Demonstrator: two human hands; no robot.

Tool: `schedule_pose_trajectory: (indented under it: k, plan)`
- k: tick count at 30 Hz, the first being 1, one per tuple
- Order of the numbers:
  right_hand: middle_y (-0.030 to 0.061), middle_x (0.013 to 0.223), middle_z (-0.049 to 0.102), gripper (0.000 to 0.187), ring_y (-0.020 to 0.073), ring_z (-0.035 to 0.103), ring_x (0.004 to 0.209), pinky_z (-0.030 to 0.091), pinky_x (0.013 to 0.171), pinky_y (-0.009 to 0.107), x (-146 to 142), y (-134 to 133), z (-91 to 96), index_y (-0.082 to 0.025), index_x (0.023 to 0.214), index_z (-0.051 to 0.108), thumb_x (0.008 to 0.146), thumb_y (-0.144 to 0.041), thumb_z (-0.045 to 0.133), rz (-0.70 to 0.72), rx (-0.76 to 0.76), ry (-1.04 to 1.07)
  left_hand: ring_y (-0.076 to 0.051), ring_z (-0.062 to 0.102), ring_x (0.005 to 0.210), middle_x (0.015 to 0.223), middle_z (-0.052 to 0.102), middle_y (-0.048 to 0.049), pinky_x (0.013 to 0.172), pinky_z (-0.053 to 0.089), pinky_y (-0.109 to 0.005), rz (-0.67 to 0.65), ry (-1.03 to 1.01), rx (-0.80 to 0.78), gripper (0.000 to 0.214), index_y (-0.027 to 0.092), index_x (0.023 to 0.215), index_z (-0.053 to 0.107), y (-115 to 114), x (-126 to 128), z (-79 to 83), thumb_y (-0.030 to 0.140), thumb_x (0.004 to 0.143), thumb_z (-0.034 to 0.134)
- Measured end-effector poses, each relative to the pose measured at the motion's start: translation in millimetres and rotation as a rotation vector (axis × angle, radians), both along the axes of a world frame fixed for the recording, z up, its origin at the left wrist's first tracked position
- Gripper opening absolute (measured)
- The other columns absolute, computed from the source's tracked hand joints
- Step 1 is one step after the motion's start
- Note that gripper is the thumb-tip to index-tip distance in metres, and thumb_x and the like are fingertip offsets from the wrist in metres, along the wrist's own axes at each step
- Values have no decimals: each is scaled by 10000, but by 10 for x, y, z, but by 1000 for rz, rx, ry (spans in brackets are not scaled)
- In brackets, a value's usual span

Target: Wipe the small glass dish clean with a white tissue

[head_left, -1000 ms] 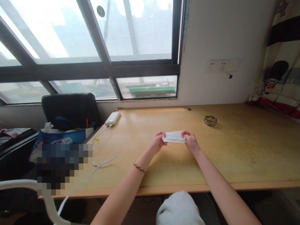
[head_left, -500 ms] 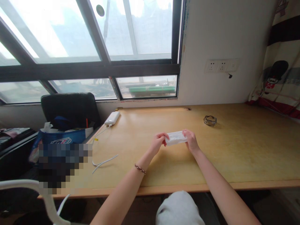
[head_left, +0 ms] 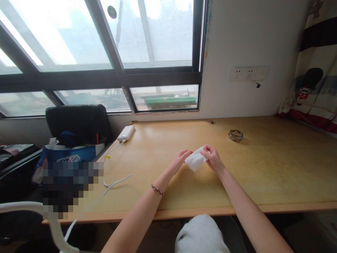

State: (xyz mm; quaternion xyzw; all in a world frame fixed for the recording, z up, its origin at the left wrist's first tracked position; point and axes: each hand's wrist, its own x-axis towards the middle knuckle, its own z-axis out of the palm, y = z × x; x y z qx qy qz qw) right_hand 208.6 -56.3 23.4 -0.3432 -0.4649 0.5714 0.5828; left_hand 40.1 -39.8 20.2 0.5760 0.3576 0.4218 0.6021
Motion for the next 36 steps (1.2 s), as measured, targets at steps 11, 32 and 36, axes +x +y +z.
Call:
schedule_pose_trajectory:
  k: [11, 32, 36]
  plan:
    - [25, 896, 507, 414, 146, 495, 731, 424, 696, 306, 31, 76, -62, -241, 1037, 493, 646, -320, 604, -423, 308, -592, -68, 360, 489, 524, 452, 14, 457, 247, -181, 120, 454, 368, 379, 107, 655, 571, 91, -70, -129, 432, 775, 417]
    - [20, 666, 597, 230, 157, 530, 635, 416, 622, 292, 174, 234, -228, -193, 685, 607, 631, -416, 605, -576, 108, -470, -63, 383, 419, 472, 448, 27, 386, 259, -163, 274, 353, 236, 319, 121, 638, 568, 102, -52, -106, 411, 723, 468]
    - [33, 923, 599, 329, 156, 543, 819, 431, 732, 307, 46, 162, -188, -234, 941, 604, 662, -408, 593, -193, -35, -171, -89, 481, 486, 568, 542, 1, 450, 379, -186, 380, 54, 38, 324, 127, 711, 557, 115, -69, -95, 447, 670, 527]
